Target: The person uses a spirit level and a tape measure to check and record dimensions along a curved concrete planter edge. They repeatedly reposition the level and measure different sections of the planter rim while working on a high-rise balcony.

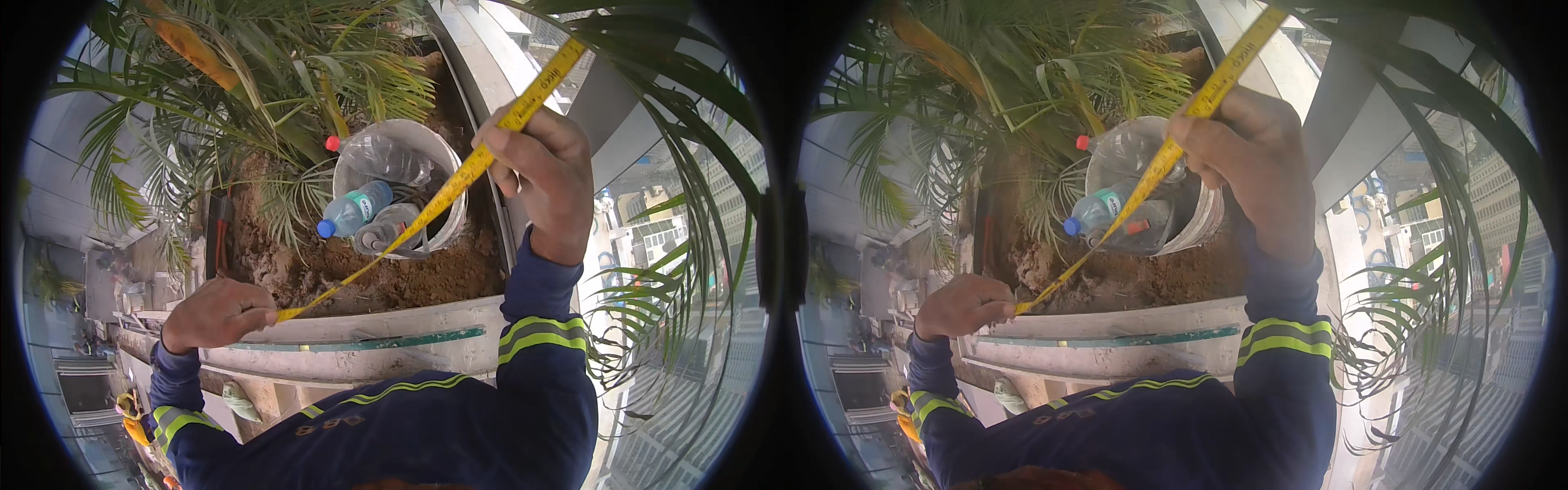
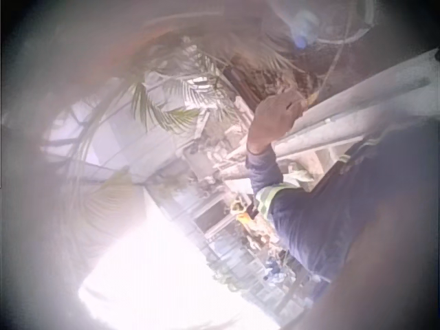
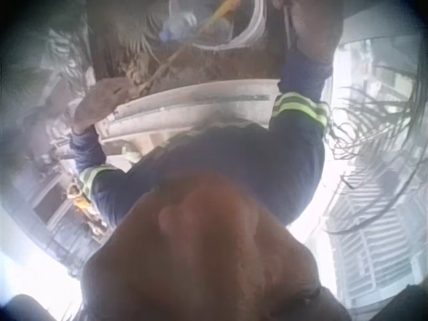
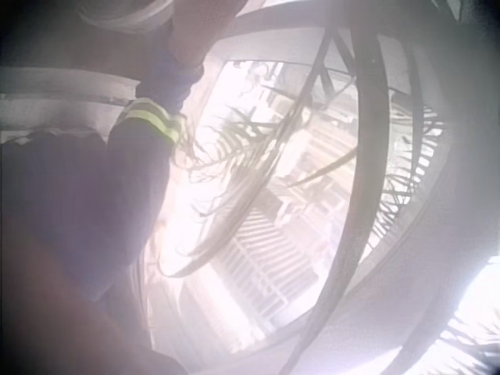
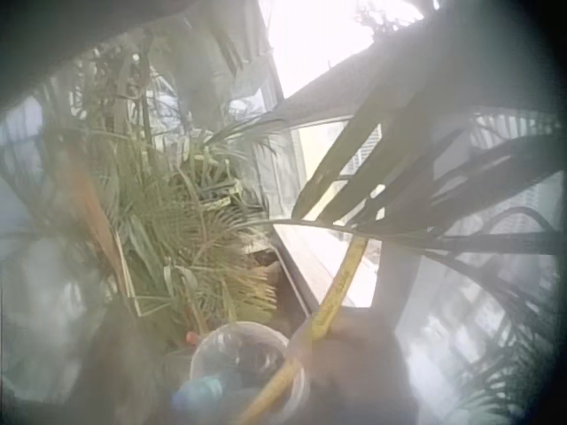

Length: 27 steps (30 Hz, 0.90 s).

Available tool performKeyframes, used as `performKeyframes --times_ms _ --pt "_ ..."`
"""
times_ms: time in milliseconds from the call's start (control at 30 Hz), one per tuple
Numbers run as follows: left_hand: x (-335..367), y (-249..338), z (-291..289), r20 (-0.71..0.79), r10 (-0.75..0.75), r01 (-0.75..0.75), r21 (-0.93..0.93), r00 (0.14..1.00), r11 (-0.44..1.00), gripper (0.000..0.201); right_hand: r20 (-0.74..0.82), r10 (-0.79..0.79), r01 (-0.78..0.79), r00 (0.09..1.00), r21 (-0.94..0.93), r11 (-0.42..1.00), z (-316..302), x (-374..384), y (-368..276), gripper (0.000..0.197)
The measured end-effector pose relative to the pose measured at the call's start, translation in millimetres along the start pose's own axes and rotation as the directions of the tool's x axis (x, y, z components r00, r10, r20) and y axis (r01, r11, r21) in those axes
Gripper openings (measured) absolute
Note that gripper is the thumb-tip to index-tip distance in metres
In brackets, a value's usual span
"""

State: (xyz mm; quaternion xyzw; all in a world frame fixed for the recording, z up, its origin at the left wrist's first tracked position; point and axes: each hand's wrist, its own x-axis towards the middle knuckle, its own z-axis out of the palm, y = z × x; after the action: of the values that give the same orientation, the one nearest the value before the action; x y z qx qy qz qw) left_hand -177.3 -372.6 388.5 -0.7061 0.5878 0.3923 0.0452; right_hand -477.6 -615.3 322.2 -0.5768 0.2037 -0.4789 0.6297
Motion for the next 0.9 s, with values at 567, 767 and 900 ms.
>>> performKeyframes --times_ms 567,767,900 --pt "154 -191 -75 -0.793 0.147 0.238 0.346 0.591 0.908 0.023 0.058 0.514 -0.498 0.856 0.361 0.788 -18 198 246 0.013" --pt "332 -144 -56 -0.717 0.04 0.368 0.404 0.696 0.837 0.027 -0.14 0.613 -0.551 0.778 0.317 0.772 -124 232 359 0.014" --pt "378 -158 -57 -0.721 -0.07 0.436 0.337 0.69 0.835 0.026 -0.096 0.672 -0.624 0.734 0.295 0.724 -147 224 415 0.022"
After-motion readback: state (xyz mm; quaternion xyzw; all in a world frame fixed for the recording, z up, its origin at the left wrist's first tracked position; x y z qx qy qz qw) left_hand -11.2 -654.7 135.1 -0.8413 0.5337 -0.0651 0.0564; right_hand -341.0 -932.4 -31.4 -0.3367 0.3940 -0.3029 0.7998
